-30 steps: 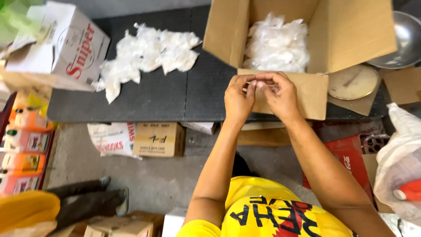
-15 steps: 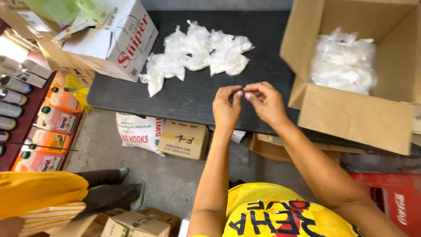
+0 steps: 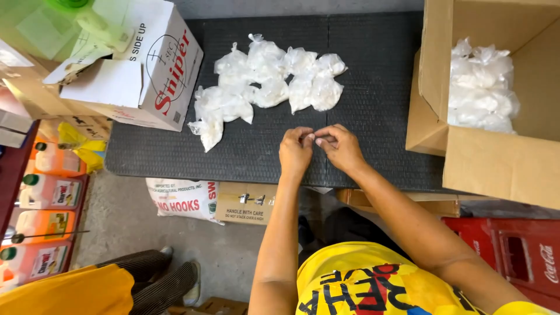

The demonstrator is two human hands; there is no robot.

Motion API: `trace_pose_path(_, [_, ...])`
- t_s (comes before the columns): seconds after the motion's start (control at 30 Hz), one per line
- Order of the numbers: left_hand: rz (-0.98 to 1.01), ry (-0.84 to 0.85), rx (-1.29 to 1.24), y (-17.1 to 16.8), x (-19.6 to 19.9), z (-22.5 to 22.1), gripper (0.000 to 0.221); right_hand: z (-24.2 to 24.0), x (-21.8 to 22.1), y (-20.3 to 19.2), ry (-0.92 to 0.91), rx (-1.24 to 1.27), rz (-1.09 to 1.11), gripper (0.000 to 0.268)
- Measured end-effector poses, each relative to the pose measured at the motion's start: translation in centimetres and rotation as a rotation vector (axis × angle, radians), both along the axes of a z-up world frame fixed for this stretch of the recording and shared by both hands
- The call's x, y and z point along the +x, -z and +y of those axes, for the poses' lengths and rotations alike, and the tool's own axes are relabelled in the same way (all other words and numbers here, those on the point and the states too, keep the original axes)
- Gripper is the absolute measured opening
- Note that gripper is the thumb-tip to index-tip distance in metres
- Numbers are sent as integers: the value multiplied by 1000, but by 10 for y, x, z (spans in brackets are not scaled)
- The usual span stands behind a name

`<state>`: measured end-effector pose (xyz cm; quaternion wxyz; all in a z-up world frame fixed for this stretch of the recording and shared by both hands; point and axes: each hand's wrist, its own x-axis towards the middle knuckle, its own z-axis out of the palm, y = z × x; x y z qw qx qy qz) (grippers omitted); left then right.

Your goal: Packing small bags of white powder into a cardboard box.

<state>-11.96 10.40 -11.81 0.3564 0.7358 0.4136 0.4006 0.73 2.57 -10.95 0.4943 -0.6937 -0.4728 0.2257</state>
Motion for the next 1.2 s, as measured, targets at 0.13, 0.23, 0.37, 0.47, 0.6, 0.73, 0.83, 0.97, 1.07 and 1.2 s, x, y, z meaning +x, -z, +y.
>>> trace_pose_path(0.13, [22,20,-66,17,25,14,12,12,26,21,26,0,-13,18])
trace_pose_path(0.23, [79,42,-98,37,44,30,14,25,47,36,48,5,17,21])
trace_pose_path(0.37, [161,52,-121,64,71,60,20,55,83,64,66,-39,-10,30])
trace_pose_path(0.47, [266,61,-198,85,97,84,28,80,110,83,92,-89,-45,44])
trace_pose_path(0.6, [308,88,-246,127,136,113,45,116,143,117,128,-219,-111,68])
trace_pose_path(0.73, [331,99,-130,188,168,132,47,141,162,147,87,-171,-208,79])
trace_pose_path(0.83, [361,156,11,228,174,132,43,149,173,184,107,-328,-333,67])
trace_pose_path(0.97, [267,251,-95,201,148,101,25,117,170,201,18,-398,-337,23])
trace_pose_path(1.07, [223,344,-267,151,118,76,25,79,155,182,-19,-398,-199,20])
trace_pose_path(1.2, [142,211,-252,132,93,51,40,59,136,125,36,-456,-28,28])
